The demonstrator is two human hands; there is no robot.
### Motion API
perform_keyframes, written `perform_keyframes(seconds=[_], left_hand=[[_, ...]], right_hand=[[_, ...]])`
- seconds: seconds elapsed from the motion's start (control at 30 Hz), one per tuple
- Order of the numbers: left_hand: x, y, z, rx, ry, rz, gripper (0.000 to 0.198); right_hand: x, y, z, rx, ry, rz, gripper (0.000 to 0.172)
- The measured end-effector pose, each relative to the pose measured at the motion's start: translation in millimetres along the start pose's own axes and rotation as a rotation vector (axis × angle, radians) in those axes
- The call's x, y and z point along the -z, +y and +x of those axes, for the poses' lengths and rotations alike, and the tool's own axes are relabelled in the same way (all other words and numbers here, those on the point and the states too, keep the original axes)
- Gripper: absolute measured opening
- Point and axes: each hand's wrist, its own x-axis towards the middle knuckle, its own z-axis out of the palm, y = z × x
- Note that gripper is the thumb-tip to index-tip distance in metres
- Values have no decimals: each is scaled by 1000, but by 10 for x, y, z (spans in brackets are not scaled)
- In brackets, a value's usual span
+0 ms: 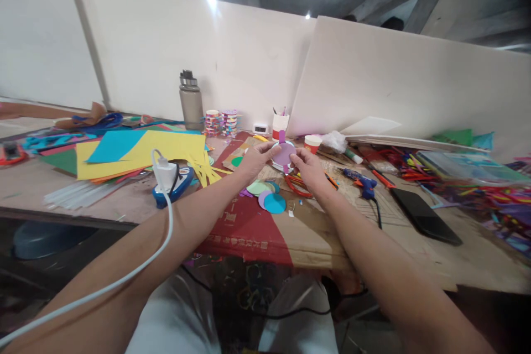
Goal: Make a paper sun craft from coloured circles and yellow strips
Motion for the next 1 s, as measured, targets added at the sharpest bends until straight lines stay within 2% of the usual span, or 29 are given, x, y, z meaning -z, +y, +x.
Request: perform_keyframes(seconds=[0.33,0.53,0.8,1.0], left_hand=[[-8,21,-7,-75,-41,7,36],[-22,62,-40,-36,-24,49,33],[1,98,-41,-15,-33,142,34],[-6,77,-34,16,-19,109,36]], right_hand=[[8,-11,-8,39,-6,-19,31],[14,5,-2,36,-10,2,24],[11,2,-7,10,-35,55,25],[4,-2,-13,0,-31,66,24]])
